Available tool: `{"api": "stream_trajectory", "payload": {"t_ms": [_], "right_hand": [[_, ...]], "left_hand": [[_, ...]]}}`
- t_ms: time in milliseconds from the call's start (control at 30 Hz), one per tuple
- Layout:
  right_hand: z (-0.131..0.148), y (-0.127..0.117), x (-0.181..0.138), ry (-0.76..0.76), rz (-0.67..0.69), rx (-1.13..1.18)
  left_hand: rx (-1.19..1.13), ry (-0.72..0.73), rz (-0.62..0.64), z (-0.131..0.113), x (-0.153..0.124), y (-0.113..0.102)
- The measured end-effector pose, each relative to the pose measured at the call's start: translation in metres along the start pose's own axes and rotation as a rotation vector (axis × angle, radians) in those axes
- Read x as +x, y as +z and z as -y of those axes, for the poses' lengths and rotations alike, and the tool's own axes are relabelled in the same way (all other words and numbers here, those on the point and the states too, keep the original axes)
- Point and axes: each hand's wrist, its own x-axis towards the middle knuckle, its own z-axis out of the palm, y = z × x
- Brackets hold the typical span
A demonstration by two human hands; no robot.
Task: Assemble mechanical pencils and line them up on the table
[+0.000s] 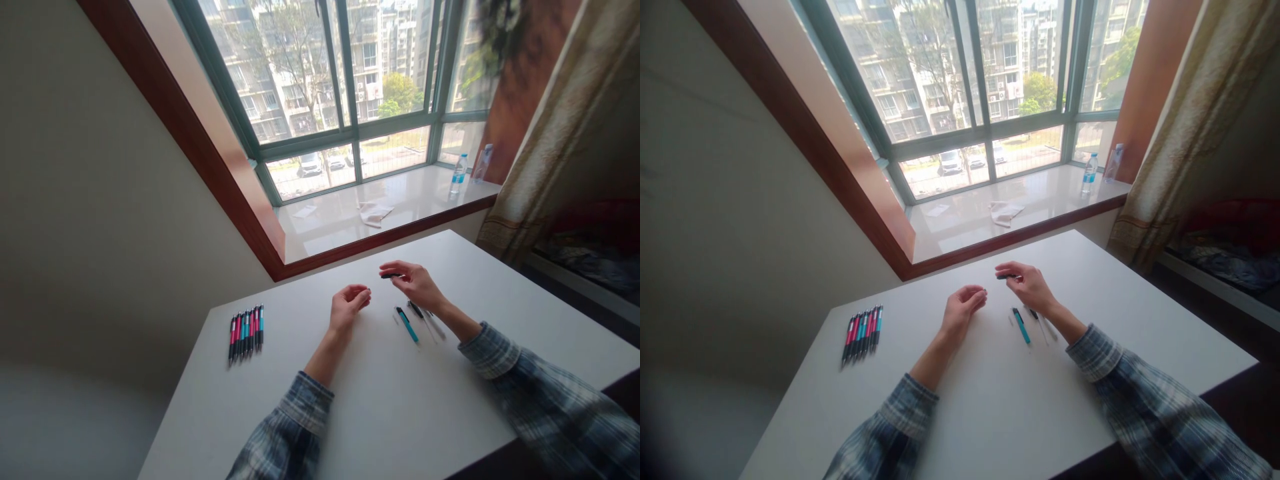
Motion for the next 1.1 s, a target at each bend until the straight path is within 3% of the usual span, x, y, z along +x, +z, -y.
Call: {"api": "stream_trajectory", "payload": {"t_ms": [100, 267, 933, 1100], "right_hand": [[0.003, 0.004, -0.005, -0.035, 0.051, 0.055], [0.0, 0.008, -0.008, -0.029, 0.08, 0.1], [-0.001, 0.011, -0.011, 0.025, 0.062, -0.041], [0.004, 0.009, -0.011, 0.037, 0.152, -0.073]], "left_hand": [[-0.198, -0.04, -0.027, 0.0, 0.0, -0.005], [-0.227, -0.043, -0.02, 0.0, -0.004, -0.001], [-0.099, 0.067, 0.047, 0.01, -0.001, -0.003], [-0.093, 0.073, 0.046, 0.009, -0.001, -0.003]]}}
